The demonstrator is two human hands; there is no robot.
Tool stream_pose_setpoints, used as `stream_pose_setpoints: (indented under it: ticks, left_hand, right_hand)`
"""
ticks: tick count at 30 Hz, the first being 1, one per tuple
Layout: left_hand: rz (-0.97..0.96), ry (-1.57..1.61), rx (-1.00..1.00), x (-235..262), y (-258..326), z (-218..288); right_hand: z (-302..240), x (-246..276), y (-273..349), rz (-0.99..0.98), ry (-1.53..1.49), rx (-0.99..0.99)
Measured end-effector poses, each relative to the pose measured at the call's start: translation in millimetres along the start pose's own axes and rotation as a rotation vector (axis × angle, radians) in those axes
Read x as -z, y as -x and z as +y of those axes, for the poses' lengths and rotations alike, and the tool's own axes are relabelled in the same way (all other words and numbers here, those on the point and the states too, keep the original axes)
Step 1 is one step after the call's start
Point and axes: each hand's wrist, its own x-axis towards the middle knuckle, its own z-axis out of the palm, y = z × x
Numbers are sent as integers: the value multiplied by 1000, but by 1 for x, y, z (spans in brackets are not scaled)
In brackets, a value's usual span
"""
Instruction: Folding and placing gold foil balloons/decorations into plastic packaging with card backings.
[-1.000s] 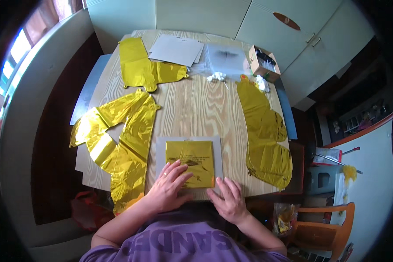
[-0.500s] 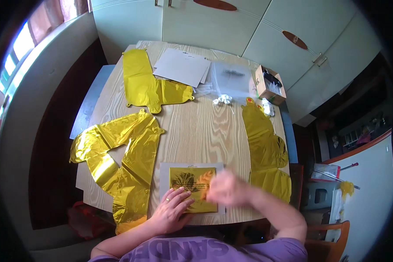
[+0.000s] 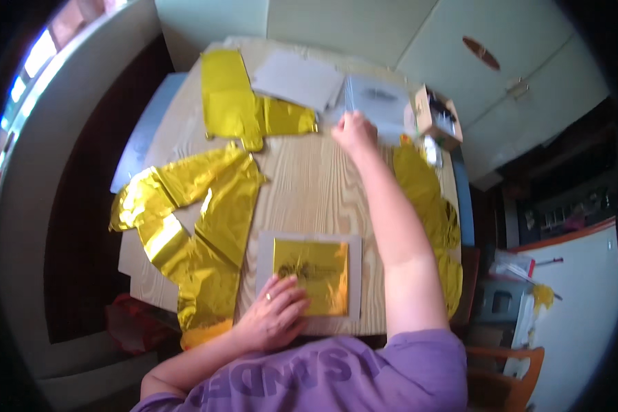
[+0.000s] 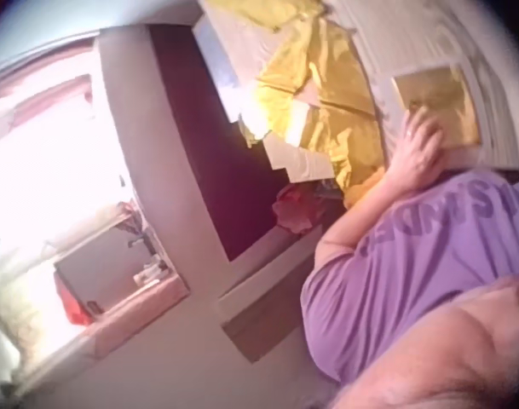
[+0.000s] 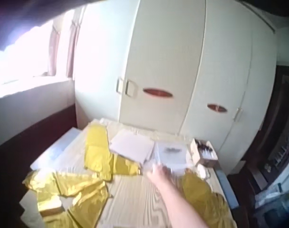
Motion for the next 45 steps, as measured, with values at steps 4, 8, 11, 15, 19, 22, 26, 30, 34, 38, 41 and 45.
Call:
stream_pose_setpoints:
  ticks: [4, 8, 11, 15, 19, 22, 26, 30, 34, 38, 41, 45]
  left_hand:
    - [25, -39, -15, -5, 4, 2]
    - [46, -67, -61, -9, 6, 0]
    - [64, -93, -108, -13, 11, -3]
    - [65, -62, -141, -13, 10, -1]
    - [51, -47, -107, -13, 8, -2]
    - [72, -69, -128, -18, 10, -5]
    - [101, 16, -105, -15, 8, -4]
    - [112, 18, -98, -17, 11, -4]
    - [96, 19, -104, -17, 10, -5]
    - [78, 3, -105, -16, 11, -3]
    - [74, 8, -95, -15, 12, -4]
    - [42, 31, -104, -15, 11, -6]
  right_hand:
    - [-2, 55, 71, -25, -1184, -35]
    - [-4, 133, 220, -466, -973, 57]
    - [-5, 170, 308, -463, -740, 116]
    - [-13, 171, 391, -249, -622, 142]
    - [-32, 157, 424, -96, -480, 187]
    - [-43, 151, 430, -31, -387, 217]
    - [-56, 148, 430, 28, -303, 202]
    - [-61, 141, 424, 140, -267, 64]
    - [-53, 127, 425, 215, -228, -27]
    - [-41, 133, 423, 13, -392, -2]
    - [-21, 156, 416, -199, -538, 27]
    - [-8, 157, 405, -240, -406, 103]
